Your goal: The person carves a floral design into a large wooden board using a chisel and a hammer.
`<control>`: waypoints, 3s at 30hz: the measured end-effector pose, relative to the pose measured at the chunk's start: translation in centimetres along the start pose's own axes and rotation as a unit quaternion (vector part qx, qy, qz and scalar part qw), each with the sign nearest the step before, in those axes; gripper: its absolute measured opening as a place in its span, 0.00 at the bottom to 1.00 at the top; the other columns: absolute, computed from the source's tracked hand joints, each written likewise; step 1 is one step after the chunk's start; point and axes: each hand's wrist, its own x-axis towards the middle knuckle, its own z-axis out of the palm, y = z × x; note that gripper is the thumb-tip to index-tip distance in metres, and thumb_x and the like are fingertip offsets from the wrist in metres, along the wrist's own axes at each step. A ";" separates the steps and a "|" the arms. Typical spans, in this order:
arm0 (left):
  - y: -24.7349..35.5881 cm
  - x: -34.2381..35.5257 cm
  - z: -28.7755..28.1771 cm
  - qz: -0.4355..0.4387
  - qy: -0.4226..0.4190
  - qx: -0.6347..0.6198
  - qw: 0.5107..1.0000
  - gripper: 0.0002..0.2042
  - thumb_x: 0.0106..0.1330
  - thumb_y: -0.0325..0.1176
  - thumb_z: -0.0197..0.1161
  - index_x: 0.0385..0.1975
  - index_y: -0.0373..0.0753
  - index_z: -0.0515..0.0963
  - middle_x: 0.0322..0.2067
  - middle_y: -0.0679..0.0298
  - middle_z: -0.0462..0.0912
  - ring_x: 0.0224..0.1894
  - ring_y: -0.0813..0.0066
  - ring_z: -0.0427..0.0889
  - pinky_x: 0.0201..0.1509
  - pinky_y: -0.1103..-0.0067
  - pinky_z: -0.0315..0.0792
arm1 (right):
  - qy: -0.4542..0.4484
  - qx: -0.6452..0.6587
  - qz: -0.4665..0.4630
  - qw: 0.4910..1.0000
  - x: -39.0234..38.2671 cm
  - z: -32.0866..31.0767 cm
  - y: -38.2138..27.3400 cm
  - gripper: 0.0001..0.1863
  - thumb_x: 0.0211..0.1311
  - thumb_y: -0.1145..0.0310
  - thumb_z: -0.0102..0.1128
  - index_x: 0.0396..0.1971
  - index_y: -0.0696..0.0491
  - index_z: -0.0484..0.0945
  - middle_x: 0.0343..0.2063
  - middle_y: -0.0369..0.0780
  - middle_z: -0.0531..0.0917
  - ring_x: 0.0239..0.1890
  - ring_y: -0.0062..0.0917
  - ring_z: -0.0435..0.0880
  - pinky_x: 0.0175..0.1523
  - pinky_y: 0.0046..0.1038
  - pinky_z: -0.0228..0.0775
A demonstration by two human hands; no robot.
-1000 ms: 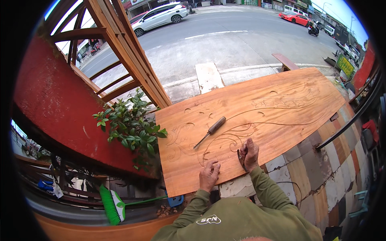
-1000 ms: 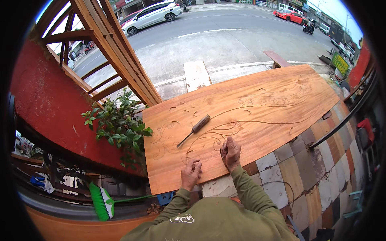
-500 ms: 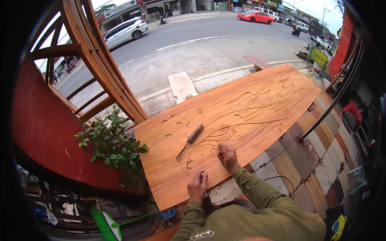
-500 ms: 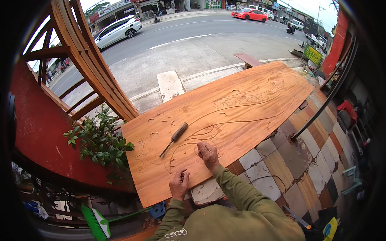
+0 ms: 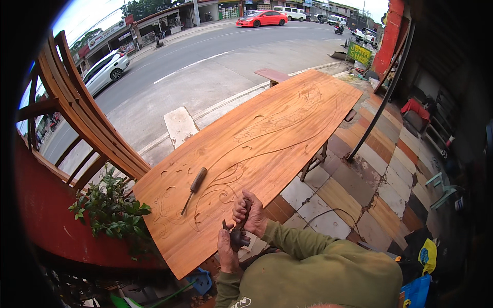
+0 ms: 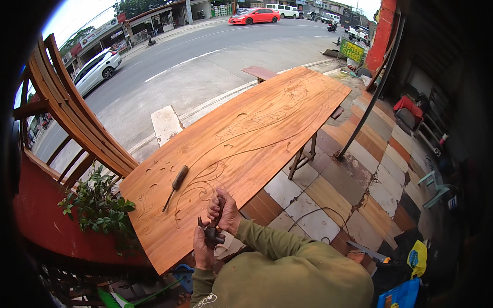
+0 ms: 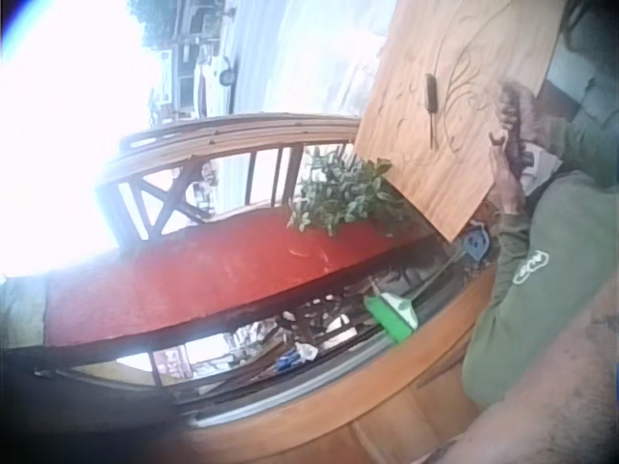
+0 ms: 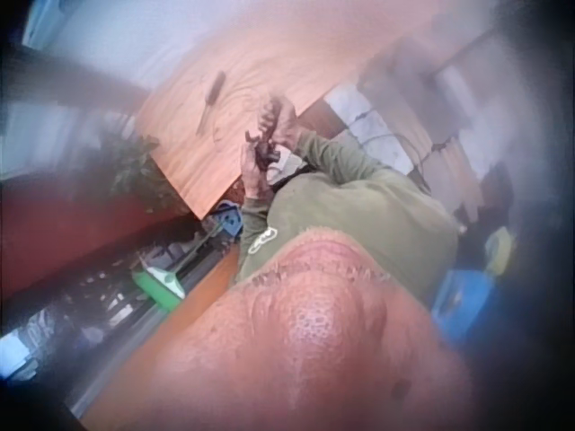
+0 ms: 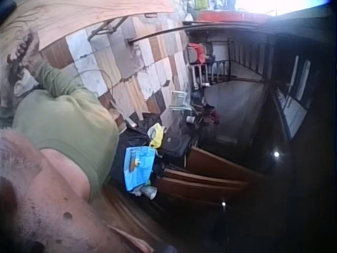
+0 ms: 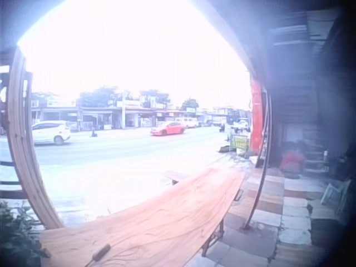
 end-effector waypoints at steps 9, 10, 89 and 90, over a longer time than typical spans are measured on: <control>2.0 -0.8 2.4 0.056 -0.001 0.067 0.996 0.16 0.82 0.46 0.52 0.52 0.38 0.73 0.32 0.55 0.85 0.28 0.70 0.87 0.31 0.78 0.80 | -0.098 -0.130 -0.051 0.985 -3.0 -0.8 -3.2 0.24 0.81 0.47 0.45 0.48 0.56 0.76 0.43 0.43 0.84 0.46 0.29 0.83 0.59 0.33 0.75; 1.9 -0.7 2.5 0.059 0.005 0.062 0.996 0.17 0.81 0.46 0.52 0.53 0.38 0.73 0.32 0.55 0.85 0.29 0.69 0.87 0.31 0.78 0.81 | -0.110 -0.111 -0.040 0.987 -3.0 -1.8 -3.3 0.25 0.82 0.47 0.44 0.52 0.56 0.75 0.47 0.44 0.83 0.51 0.29 0.82 0.61 0.34 0.74; 22.4 -34.3 -29.6 0.010 0.759 0.650 -0.032 0.41 0.73 0.66 0.45 0.81 0.52 0.48 0.80 0.46 0.42 0.79 0.30 0.39 0.74 0.33 0.37 | -0.225 0.233 -0.342 0.882 18.0 60.8 48.9 0.33 0.81 0.39 0.36 0.16 0.45 0.60 0.08 0.30 0.61 0.11 0.21 0.64 0.20 0.25 0.63; 22.5 -34.3 -29.6 0.029 0.759 0.648 -0.047 0.40 0.73 0.66 0.45 0.80 0.52 0.50 0.80 0.44 0.44 0.79 0.29 0.41 0.74 0.33 0.38 | -0.201 0.234 -0.218 0.926 19.7 64.3 57.8 0.34 0.81 0.38 0.32 0.16 0.45 0.61 0.08 0.30 0.61 0.09 0.21 0.60 0.16 0.25 0.58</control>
